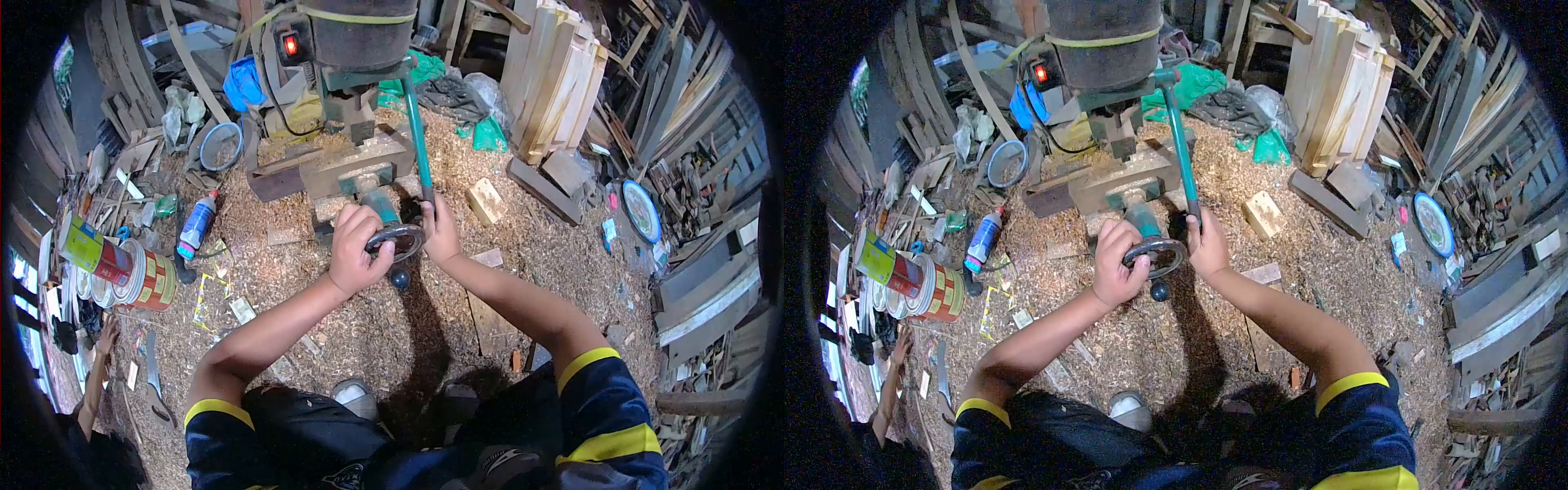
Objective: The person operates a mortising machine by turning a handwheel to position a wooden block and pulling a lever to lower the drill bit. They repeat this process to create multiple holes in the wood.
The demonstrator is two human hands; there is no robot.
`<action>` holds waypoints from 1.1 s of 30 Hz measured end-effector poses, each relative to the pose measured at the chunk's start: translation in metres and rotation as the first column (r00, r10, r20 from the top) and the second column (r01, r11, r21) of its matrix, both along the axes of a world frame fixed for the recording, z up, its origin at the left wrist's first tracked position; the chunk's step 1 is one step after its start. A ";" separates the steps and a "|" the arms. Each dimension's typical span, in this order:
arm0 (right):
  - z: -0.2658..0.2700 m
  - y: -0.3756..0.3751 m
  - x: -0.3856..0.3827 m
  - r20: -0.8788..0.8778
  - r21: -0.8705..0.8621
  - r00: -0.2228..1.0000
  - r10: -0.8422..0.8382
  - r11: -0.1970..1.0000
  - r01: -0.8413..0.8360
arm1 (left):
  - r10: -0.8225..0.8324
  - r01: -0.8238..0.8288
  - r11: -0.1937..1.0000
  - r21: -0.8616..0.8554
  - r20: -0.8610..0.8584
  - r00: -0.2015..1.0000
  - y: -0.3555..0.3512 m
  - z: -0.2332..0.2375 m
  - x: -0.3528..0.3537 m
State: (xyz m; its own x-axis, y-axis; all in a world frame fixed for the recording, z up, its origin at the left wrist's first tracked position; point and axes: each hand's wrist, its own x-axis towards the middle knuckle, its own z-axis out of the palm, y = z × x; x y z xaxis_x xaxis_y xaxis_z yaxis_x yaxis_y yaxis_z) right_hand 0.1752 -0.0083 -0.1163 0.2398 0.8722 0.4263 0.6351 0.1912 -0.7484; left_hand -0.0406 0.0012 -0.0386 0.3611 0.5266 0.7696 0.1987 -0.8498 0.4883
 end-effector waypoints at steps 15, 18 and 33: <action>0.199 -0.075 0.022 -0.174 -0.394 0.970 0.167 0.891 -0.225 | 0.009 -0.012 1.000 -0.021 -0.120 0.993 -0.010 0.009 -0.008; 0.302 -0.070 0.036 0.028 -0.270 0.962 0.273 0.928 -0.256 | 0.033 -0.039 0.999 -0.030 -0.159 0.987 -0.015 0.007 -0.009; 0.463 0.015 0.041 -0.375 0.466 0.094 0.922 0.275 -0.841 | 0.186 -0.335 0.870 -0.362 -0.389 0.902 -0.078 0.010 0.002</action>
State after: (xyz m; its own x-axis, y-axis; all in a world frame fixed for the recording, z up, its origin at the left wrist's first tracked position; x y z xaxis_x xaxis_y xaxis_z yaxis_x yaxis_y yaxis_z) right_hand 0.2161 0.0063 0.3466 -0.4837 0.5769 0.6582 -0.4996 0.4354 -0.7489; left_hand -0.0386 -0.0769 -0.0290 0.3578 0.8768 0.3212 0.5966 -0.4793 0.6438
